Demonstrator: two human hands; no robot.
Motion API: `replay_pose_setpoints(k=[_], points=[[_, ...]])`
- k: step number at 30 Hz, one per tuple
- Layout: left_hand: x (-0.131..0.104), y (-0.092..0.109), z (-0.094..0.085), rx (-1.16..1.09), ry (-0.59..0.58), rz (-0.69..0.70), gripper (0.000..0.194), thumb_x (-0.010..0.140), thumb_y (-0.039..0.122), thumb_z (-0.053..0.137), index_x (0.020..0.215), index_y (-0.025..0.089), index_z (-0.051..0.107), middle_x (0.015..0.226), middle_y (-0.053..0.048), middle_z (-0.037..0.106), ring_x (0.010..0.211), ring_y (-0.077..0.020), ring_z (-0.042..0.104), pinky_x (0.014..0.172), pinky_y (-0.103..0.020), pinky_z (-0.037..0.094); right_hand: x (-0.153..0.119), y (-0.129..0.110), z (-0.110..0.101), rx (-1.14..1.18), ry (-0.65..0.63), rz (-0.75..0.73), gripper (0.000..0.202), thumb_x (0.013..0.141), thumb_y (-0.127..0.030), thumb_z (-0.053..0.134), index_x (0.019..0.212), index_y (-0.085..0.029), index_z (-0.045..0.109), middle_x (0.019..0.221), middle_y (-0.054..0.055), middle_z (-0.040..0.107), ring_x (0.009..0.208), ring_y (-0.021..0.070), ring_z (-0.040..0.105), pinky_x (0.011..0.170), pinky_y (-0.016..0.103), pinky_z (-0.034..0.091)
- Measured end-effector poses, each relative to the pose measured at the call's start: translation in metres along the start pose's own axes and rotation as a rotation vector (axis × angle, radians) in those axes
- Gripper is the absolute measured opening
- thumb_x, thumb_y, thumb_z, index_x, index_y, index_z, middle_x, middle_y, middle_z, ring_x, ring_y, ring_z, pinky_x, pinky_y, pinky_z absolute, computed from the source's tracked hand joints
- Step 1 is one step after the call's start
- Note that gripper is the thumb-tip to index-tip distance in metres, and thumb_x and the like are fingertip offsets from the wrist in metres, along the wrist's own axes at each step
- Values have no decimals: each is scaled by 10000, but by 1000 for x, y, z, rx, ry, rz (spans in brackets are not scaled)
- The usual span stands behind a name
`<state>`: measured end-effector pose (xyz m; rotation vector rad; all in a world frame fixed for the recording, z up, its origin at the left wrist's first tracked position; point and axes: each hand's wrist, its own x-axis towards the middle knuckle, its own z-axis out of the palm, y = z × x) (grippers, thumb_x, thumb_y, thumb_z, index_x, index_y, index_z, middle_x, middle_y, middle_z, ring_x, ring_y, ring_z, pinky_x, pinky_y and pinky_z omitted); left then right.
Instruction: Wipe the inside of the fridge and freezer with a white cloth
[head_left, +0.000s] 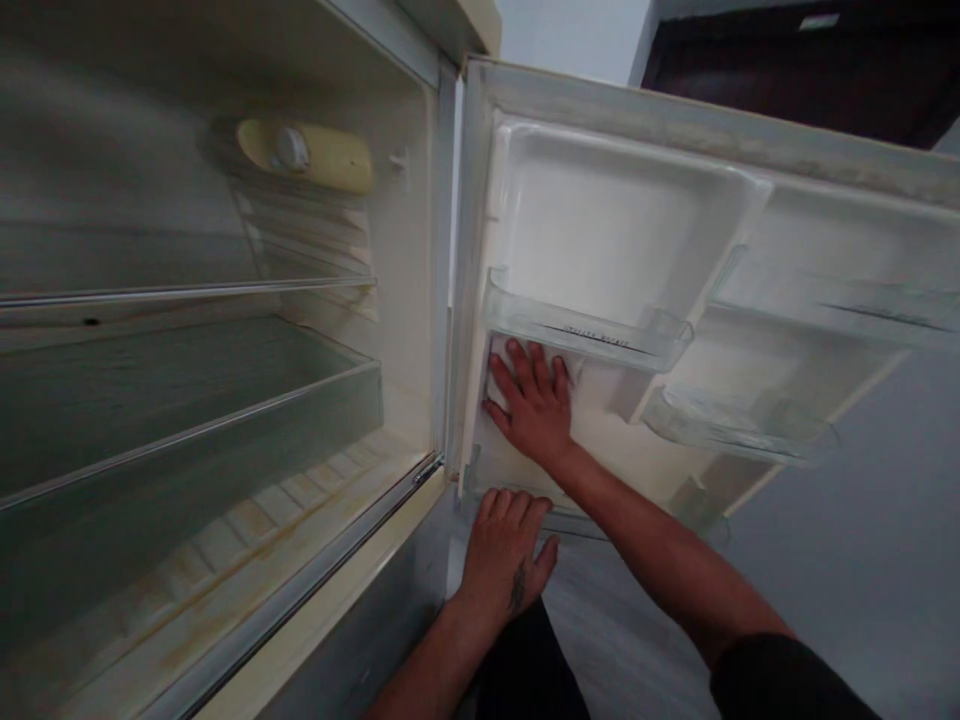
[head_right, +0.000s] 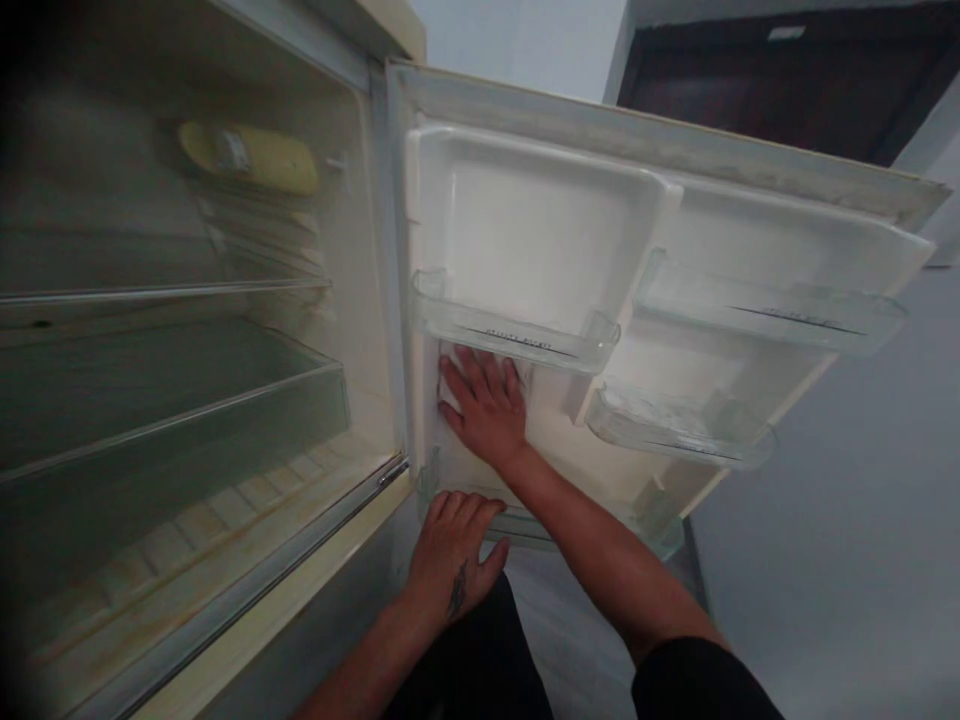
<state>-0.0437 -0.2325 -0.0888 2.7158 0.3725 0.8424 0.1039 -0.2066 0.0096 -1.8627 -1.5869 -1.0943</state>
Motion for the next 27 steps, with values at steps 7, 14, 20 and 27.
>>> replay_pose_setpoints(k=[7,14,20,27], points=[[2,-1,-3,-19,-48,55,466,858,381,654,1292,247,549,1163,-42,636,1077,-262,506,1032,-461,362,-70,52,8,-23,-301,-593,647,957,-244,541,1568,-219,328,1632,13,321,1547,167,206,1280,403,216],[5,5,-1,18,-47,37,432,860,399,637,1254,236,569,1115,-54,633,1053,-275,509,1016,-465,379,-4,65,-20,-74,-180,-524,672,996,-351,502,1604,-272,226,1651,23,265,1537,240,247,1265,492,210],[2,3,0,38,-63,46,459,877,391,613,1306,241,543,1143,-56,634,1060,-275,511,1035,-470,372,15,49,-19,-103,-79,-444,709,1010,-405,471,1619,-211,165,1669,77,191,1553,281,185,1268,522,168],[1,1,1,31,-49,80,530,863,353,637,1361,225,507,1233,-50,628,1122,-269,502,1081,-461,352,-88,80,16,48,-320,-846,617,969,-147,419,1574,-193,305,1593,-4,402,1492,82,321,1148,276,381]])
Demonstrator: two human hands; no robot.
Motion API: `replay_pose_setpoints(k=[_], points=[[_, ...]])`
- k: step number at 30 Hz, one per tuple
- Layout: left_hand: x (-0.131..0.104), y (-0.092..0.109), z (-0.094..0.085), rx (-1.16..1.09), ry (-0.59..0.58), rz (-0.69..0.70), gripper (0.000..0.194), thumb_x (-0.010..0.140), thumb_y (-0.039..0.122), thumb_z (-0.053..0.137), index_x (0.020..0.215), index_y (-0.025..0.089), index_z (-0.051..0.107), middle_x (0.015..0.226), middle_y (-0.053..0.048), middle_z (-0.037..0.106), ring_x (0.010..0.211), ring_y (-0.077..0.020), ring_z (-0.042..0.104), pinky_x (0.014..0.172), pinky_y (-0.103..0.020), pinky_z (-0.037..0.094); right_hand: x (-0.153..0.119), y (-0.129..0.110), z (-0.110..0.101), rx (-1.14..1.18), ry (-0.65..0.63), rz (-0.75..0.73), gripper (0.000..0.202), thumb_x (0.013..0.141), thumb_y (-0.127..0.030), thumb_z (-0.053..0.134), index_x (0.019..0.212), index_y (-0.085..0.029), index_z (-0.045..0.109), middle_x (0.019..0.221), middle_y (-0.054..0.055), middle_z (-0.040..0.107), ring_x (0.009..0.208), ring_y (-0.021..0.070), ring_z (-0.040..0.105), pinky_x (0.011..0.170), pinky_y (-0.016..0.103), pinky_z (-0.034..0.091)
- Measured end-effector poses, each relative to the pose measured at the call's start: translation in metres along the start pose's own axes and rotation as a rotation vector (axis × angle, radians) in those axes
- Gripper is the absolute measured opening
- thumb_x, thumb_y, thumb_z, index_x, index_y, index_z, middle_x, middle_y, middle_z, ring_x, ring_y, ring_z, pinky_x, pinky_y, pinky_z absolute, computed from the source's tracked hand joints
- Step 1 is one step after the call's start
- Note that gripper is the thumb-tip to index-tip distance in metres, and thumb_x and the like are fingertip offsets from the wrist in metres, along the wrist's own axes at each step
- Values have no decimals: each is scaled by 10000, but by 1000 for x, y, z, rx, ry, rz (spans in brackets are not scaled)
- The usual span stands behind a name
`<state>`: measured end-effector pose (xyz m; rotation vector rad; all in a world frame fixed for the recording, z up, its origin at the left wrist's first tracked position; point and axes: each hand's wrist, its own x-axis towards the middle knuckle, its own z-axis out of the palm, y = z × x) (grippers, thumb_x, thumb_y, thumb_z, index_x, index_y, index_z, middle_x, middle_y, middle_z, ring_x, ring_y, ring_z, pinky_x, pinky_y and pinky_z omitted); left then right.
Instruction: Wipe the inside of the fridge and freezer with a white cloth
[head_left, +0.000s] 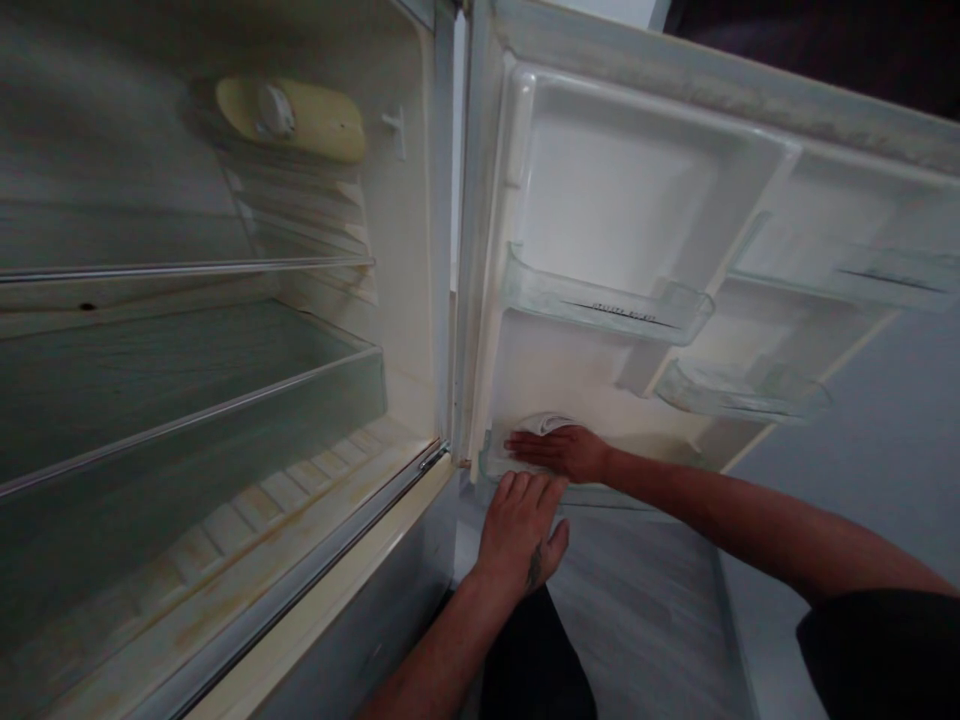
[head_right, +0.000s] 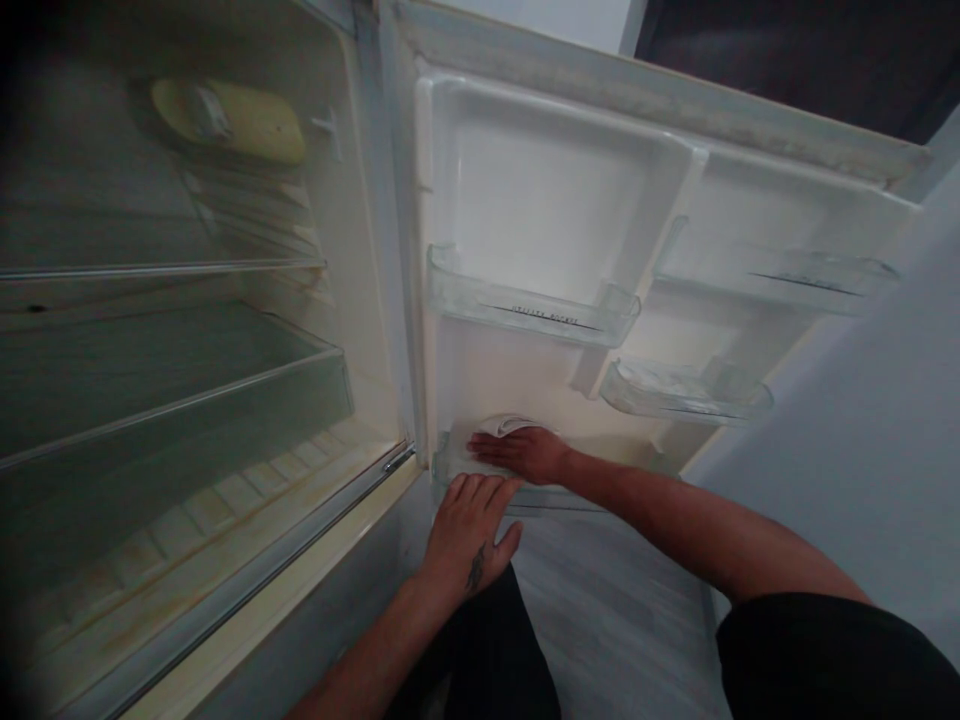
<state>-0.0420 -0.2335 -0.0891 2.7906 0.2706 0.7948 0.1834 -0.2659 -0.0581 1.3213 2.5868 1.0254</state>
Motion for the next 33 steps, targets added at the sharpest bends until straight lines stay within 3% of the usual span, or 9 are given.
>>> replay_pose_setpoints(k=[4,8,10,14,19,21,24,28,33], points=[[0,0,0,-15,-16,13,556,866,362,635,1384,223,493,1272,-50,624,1140,-271,503,1084,-464,354,9,19,-24,-24,-24,21,627,980,-168,416,1587,-229,271,1614,-21,358,1505,101,300,1209,311,314],[-1,0,-1,-15,-11,-1,542,872,356,629,1381,223,499,1277,-50,625,1150,-269,502,1107,-466,335,54,53,-77,-161,79,307,698,992,-293,464,1618,-265,155,1666,-12,208,1547,214,215,1275,467,195],[-1,0,0,-13,-3,-8,526,876,357,625,1372,228,505,1260,-46,631,1142,-266,504,1102,-464,336,71,59,-89,-181,150,423,707,995,-330,472,1620,-269,149,1671,6,188,1545,251,222,1265,515,204],[-1,0,1,-8,8,-9,507,878,351,625,1358,229,513,1243,-49,638,1127,-264,507,1082,-465,346,63,43,-63,-99,143,353,723,979,-296,495,1618,-241,162,1670,26,208,1558,240,169,1278,500,166],[0,0,-3,-8,2,11,527,867,351,636,1361,220,510,1242,-60,634,1117,-267,510,1055,-457,371,-5,10,-15,62,-26,34,627,976,-169,447,1579,-226,287,1590,-14,408,1497,110,323,1192,334,353],[0,1,-4,-12,3,15,536,868,357,634,1368,216,503,1258,-65,631,1128,-272,509,1060,-460,369,-26,8,-19,74,-72,26,599,978,-168,447,1561,-239,330,1567,-20,445,1477,95,358,1153,314,392],[0,3,-4,-12,6,12,526,870,357,631,1362,218,507,1254,-68,636,1122,-278,514,1065,-470,362,-30,19,-44,-2,-87,162,642,958,-166,475,1572,-257,309,1606,-10,378,1521,134,276,1218,368,307],[1,3,-3,-2,-2,-7,497,880,349,618,1350,226,518,1233,-60,641,1128,-281,511,1080,-475,342,-1,33,-72,-127,1,343,700,957,-274,534,1596,-223,251,1663,22,238,1569,229,112,1283,487,134],[0,0,-2,14,-18,-17,467,900,347,593,1345,228,520,1241,-47,643,1123,-267,509,1081,-463,333,42,38,-79,-169,126,499,720,967,-316,525,1608,-231,210,1676,25,202,1571,245,89,1285,517,101]])
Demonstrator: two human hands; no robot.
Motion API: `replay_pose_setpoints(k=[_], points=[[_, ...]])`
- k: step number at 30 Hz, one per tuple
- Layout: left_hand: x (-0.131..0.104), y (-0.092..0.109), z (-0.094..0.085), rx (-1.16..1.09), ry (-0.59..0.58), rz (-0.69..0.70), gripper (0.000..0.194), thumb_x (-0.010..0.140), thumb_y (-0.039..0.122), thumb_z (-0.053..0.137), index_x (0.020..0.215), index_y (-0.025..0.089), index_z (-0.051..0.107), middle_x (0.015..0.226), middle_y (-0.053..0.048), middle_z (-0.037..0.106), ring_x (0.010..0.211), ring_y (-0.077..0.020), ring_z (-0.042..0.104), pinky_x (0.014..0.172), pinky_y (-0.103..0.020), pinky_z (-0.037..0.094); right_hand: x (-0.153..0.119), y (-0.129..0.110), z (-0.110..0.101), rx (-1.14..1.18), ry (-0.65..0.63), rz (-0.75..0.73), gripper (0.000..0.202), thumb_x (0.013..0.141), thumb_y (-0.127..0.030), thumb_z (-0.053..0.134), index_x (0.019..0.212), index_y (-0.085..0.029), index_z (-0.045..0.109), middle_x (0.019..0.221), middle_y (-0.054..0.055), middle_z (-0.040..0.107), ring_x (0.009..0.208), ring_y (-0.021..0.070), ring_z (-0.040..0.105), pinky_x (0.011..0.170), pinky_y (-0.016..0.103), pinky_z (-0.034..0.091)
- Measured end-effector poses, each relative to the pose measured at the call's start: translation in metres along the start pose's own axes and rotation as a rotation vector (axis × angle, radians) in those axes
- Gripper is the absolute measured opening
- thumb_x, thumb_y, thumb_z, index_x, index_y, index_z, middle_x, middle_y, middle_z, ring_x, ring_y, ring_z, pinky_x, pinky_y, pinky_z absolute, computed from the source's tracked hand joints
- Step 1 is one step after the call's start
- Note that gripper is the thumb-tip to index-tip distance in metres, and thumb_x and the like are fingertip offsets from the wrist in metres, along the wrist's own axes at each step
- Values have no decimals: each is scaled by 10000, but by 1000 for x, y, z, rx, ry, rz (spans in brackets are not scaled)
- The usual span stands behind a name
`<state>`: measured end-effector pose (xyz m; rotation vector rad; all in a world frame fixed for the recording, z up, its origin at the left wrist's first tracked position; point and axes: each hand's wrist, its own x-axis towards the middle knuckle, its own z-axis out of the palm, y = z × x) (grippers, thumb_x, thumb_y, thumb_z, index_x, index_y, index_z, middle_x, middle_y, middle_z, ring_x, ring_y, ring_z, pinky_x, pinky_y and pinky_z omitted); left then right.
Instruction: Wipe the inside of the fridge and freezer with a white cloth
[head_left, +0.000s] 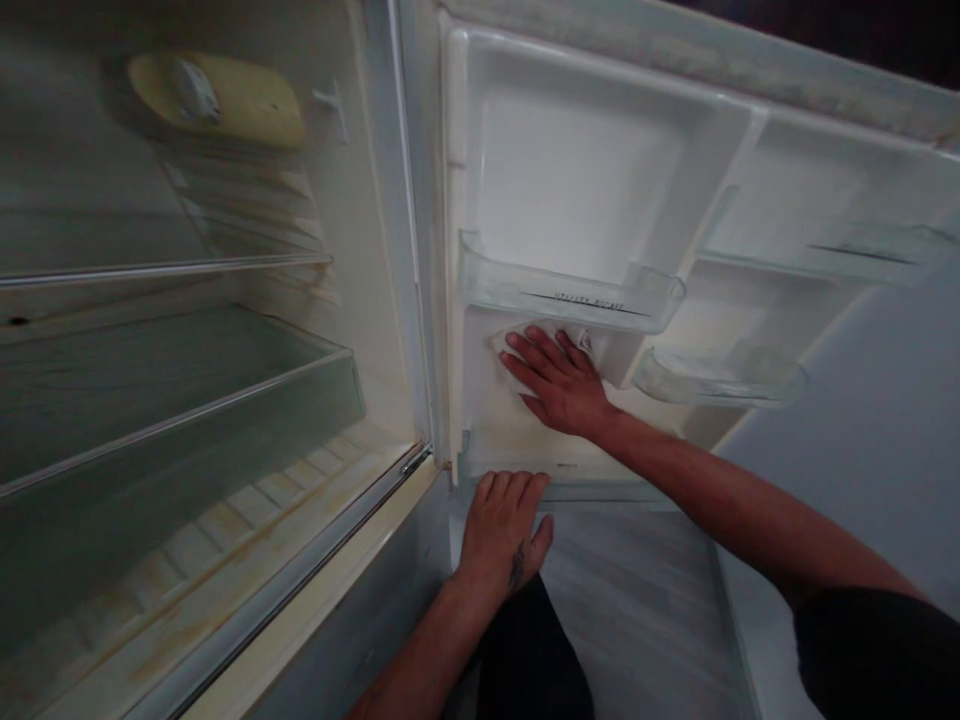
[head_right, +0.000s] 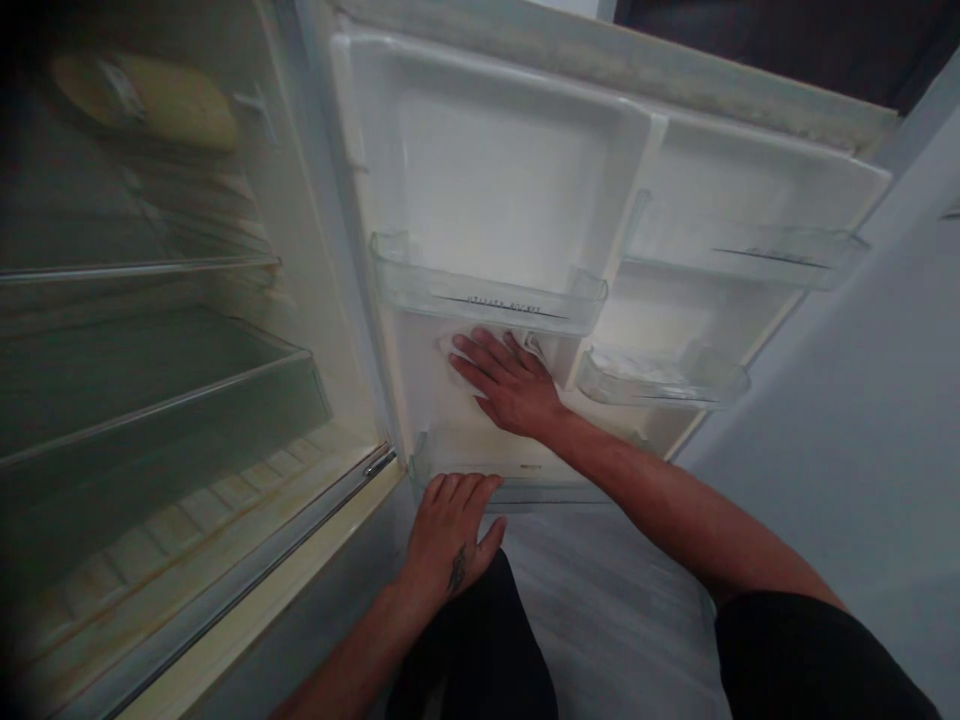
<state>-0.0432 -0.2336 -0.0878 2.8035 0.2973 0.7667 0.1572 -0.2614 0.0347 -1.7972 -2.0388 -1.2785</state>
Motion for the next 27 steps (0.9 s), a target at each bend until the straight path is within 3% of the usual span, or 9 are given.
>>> replay_pose_setpoints(k=[3,5,9,11,15,18,21,23,27], points=[[-1,-1,-1,7,-1,-4,432,918,353,572,1333,240,528,1233,-35,647,1117,-257,511,1079,-454,329,12,-4,2,32,30,85,734,969,-335,528,1614,-246,188,1684,27,162,1569,281,95,1273,568,94],[0,-2,-3,22,1,-12,407,921,348,568,1314,243,539,1214,-33,653,1104,-255,515,1060,-449,337,6,-5,9,72,2,30,722,972,-310,516,1613,-244,190,1684,23,158,1571,273,83,1275,565,94],[2,-1,-7,27,-12,-16,384,915,344,581,1280,231,556,1170,-40,663,1073,-256,522,1026,-452,350,-51,-3,28,150,-186,-315,596,975,-185,454,1558,-249,346,1645,-25,291,1546,146,202,1251,385,254],[3,0,-8,18,-19,-16,375,917,355,581,1268,228,559,1152,-41,664,1068,-257,526,1016,-455,354,-86,7,29,187,-271,-403,559,968,-150,456,1514,-264,424,1609,-40,368,1508,102,294,1174,313,362],[4,1,-9,9,-4,-23,348,922,367,575,1244,235,563,1146,-36,668,1079,-258,527,1017,-455,351,-133,48,4,210,-368,-342,619,970,-110,433,1546,-322,353,1583,-55,408,1476,90,358,1116,306,429],[3,0,-8,14,8,-19,340,922,364,575,1240,242,564,1147,-33,672,1073,-257,527,1021,-452,347,-145,79,-22,170,-424,-249,666,991,-176,435,1597,-328,204,1633,-34,310,1499,155,331,1177,367,402],[3,-1,-7,23,19,-15,333,926,367,566,1235,241,566,1155,-34,677,1069,-257,529,1013,-449,350,-153,89,-33,84,-414,-78,681,1010,-293,464,1612,-322,146,1654,4,255,1466,219,400,1163,397,431],[3,-1,-7,26,19,-17,333,925,368,568,1233,241,567,1167,-35,678,1075,-257,531,1014,-450,351,-160,83,-31,44,-378,-9,674,1006,-277,474,1606,-341,175,1644,-5,278,1440,223,439,1127,384,460],[3,-1,-7,32,6,-15,342,913,357,587,1235,243,569,1169,-30,679,1079,-255,536,1020,-450,353,-184,75,-20,158,-409,-255,714,961,-107,445,1575,-408,240,1585,-107,383,1421,119,452,1078,317,470]])
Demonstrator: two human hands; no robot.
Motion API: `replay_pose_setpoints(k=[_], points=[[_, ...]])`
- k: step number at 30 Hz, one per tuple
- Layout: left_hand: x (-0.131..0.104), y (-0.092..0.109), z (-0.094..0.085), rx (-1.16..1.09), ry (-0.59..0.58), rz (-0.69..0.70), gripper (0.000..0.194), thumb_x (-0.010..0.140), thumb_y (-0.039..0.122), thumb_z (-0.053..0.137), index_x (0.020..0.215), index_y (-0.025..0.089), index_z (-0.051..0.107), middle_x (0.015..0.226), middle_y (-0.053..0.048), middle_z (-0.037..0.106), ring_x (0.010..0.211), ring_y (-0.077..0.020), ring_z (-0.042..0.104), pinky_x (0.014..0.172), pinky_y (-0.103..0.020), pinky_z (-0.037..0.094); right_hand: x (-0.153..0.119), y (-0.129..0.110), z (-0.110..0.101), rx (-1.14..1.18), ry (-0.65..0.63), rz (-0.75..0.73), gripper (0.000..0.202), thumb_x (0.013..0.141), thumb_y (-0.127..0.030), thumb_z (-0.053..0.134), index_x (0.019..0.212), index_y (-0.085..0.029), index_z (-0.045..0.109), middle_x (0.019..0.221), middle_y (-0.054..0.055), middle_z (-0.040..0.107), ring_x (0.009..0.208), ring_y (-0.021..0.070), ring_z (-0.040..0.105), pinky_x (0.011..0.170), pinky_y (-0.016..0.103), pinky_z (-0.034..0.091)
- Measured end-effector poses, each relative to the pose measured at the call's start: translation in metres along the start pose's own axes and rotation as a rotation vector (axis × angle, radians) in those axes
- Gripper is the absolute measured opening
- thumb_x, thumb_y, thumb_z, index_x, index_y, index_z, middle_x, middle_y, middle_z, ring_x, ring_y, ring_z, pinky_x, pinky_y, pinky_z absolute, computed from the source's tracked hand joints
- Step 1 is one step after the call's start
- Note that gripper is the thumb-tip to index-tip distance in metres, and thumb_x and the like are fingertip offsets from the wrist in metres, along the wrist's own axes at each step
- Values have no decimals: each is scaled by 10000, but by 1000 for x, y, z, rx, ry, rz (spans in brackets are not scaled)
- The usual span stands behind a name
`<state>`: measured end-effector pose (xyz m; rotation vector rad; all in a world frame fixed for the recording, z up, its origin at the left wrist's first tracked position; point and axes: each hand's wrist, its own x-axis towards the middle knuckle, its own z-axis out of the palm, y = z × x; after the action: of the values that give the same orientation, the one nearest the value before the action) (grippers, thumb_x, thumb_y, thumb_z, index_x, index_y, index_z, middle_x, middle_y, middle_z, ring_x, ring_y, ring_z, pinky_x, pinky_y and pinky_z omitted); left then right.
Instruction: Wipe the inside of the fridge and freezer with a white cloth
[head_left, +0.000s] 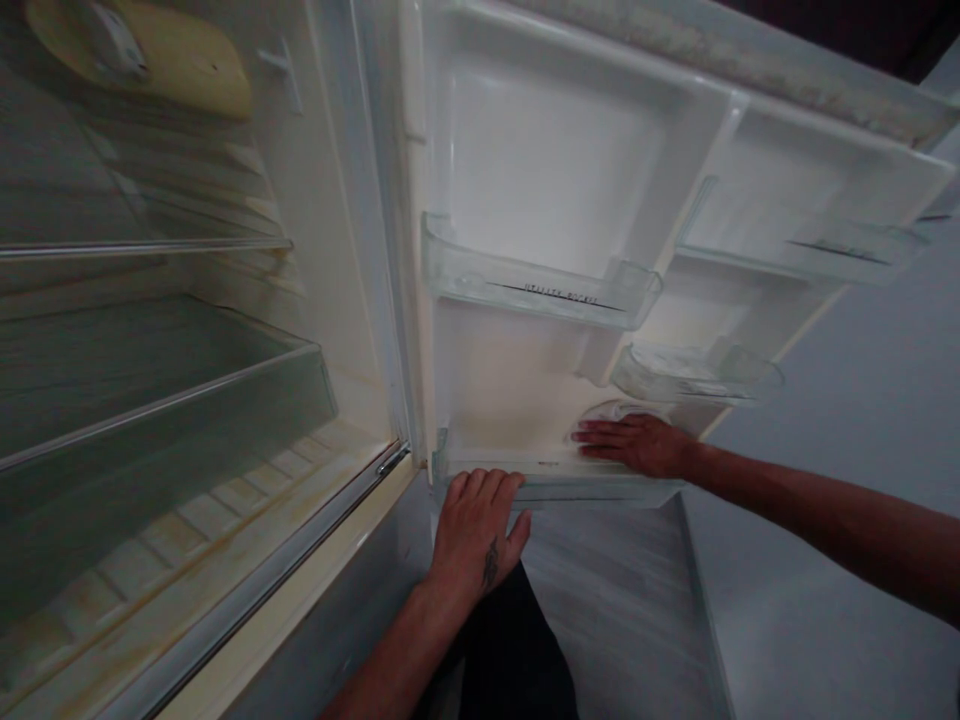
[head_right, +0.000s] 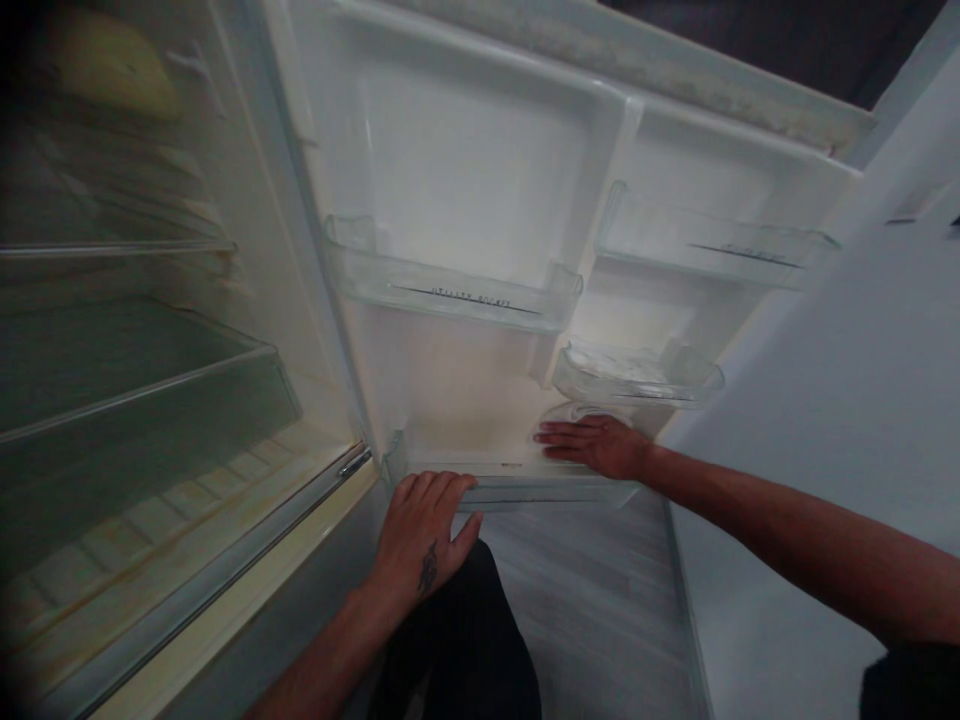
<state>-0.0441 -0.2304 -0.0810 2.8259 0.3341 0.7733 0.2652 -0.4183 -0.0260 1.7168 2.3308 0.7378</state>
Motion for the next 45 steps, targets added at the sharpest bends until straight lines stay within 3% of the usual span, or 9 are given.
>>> replay_pose_setpoints(k=[4,7,15,18,21,27,31,38,45], points=[[0,-1,1,13,15,1,357,916,361,584,1251,241,566,1173,-40,679,1088,-262,538,1029,-459,348,-18,6,9,1,-32,-123,711,940,-53,420,1560,-378,290,1549,-103,439,1360,80,517,989,310,495],[1,0,2,6,19,19,358,922,364,574,1257,235,563,1177,-47,676,1090,-263,540,1020,-455,354,-4,6,8,-39,-50,-107,645,965,-84,413,1549,-347,333,1562,-91,423,1390,77,482,1009,309,481],[2,4,3,58,48,-1,318,925,354,566,1216,229,595,1110,-47,684,1051,-270,550,984,-454,366,167,-47,33,-182,-16,-299,474,1042,-189,332,1494,-259,458,1616,-71,335,1500,78,302,1220,266,299],[3,4,2,97,56,-17,304,924,345,559,1198,222,605,1105,-58,685,1048,-280,552,978,-457,372,200,-60,44,-197,10,-343,455,1048,-236,340,1481,-231,480,1621,-41,336,1516,107,278,1255,297,252],[4,5,1,105,48,-20,300,914,365,575,1169,210,607,1097,-68,683,1048,-287,551,962,-458,381,181,-54,44,-179,14,-340,450,1048,-234,350,1478,-244,483,1606,-58,365,1503,97,305,1242,276,269],[3,6,-2,58,24,-27,293,920,377,579,1162,213,587,1088,-51,681,1052,-272,551,971,-452,376,61,-22,17,-62,-3,-134,463,1010,-180,401,1447,-277,517,1568,-49,440,1440,79,413,1110,269,391],[1,4,-2,57,27,-23,291,920,373,585,1165,216,585,1078,-47,684,1055,-270,552,971,-447,368,-1,-10,-13,-93,-33,96,557,973,-113,419,1479,-343,467,1559,-83,454,1455,121,393,1109,314,355],[3,5,0,61,32,10,311,939,383,560,1200,215,583,1126,-48,680,1081,-272,554,980,-452,360,-16,-15,-53,-321,-12,588,569,976,-132,458,1514,-314,435,1415,40,611,1238,252,556,1057,410,355],[4,3,0,85,32,16,300,955,392,532,1187,212,592,1110,-53,681,1067,-274,557,980,-454,358,-20,-30,-39,-298,-33,520,358,946,-138,545,1261,-250,675,1405,81,579,1298,279,476,1054,401,390]])
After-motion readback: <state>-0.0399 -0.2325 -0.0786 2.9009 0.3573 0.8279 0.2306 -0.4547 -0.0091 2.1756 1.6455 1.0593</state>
